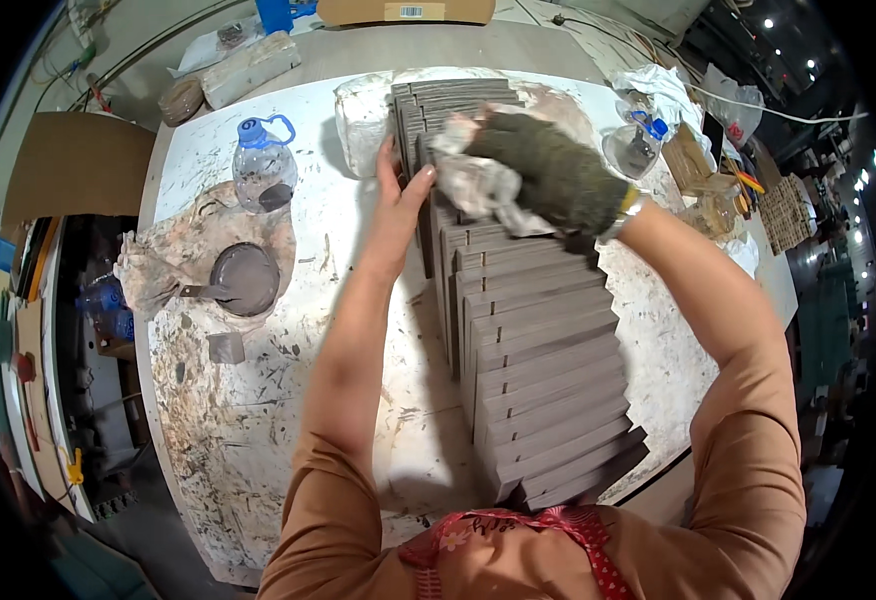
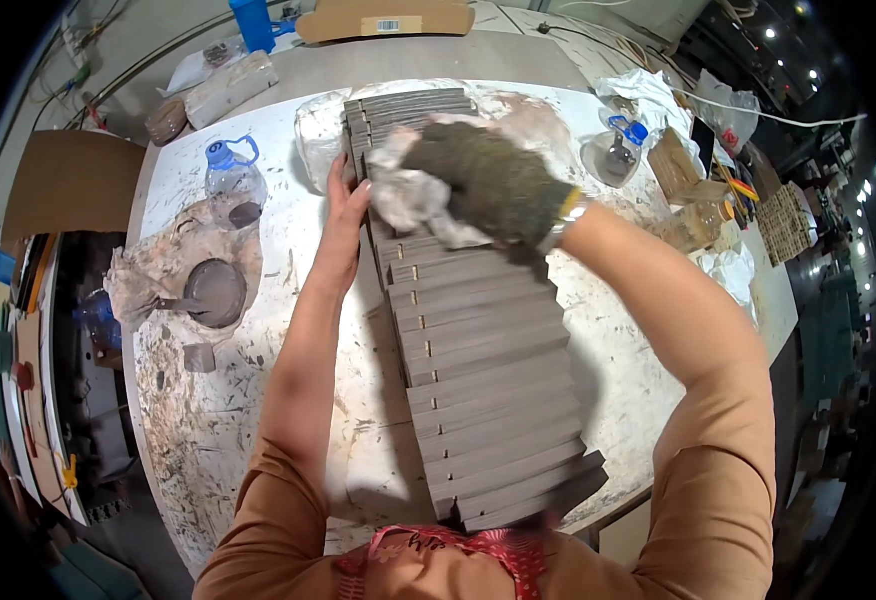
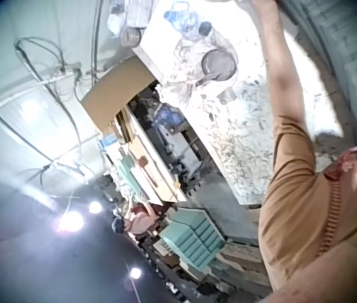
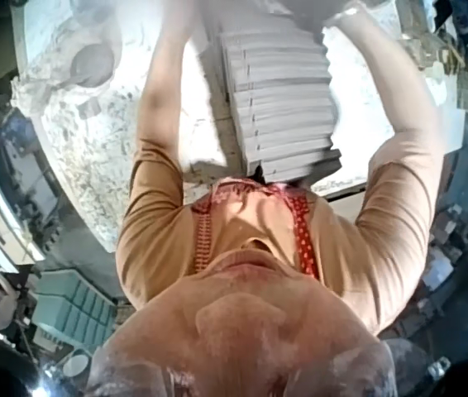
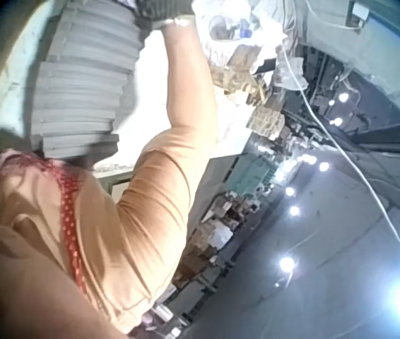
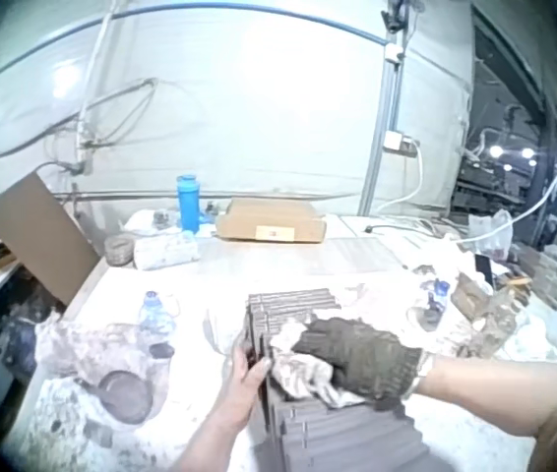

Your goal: Cleaning or polishing a stack of square tiles with a cloth.

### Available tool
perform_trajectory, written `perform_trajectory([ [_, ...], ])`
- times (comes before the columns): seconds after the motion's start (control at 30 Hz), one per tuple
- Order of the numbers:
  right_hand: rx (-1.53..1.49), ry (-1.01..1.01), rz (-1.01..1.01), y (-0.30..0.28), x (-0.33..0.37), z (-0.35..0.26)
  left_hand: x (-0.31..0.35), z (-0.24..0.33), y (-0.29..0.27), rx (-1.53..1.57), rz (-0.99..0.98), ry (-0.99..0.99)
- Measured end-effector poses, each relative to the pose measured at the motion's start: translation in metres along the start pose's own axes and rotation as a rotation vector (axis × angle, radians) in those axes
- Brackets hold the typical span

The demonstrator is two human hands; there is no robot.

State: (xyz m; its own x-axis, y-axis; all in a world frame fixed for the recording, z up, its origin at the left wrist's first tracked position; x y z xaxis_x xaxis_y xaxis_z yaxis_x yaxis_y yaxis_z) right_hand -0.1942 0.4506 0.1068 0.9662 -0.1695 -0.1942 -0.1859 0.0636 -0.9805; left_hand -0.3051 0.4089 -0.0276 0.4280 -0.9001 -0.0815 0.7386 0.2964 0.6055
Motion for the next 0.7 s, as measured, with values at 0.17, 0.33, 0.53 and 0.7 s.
perform_trajectory([
  [0.17,0.012,0.191,-0.226,-0.013,0.039,0.036,0.01,0.004,0.005,-0.166,0.033,-0.044],
  [0.33,0.209,-0.054,0.244,-0.01,0.013,0.002,0.006,-0.007,0.008,-0.159,-0.001,-0.072],
  [0.53,-0.593,0.584,-0.252,0.01,0.04,0.056,0.009,0.002,0.001,-0.139,-0.02,-0.033],
  [0.7,0.08,0.233,-0.134,0.0,0.017,0.03,0.007,-0.008,0.016,-0.139,-0.019,-0.067],
])
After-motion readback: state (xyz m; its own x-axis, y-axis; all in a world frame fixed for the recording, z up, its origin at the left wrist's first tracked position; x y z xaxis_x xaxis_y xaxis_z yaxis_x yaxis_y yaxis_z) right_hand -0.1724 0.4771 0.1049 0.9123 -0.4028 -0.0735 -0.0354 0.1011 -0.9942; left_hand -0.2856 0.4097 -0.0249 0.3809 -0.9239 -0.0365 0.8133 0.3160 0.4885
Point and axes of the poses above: each hand's wrist, its own x-axis away from the middle knuckle, its own y-axis out of the palm, z = x × y, the point moved 9 cm from there along -x, towards the middle knuckle, and after that the axes turned 11 degrees about x, right-handed, at the moved point
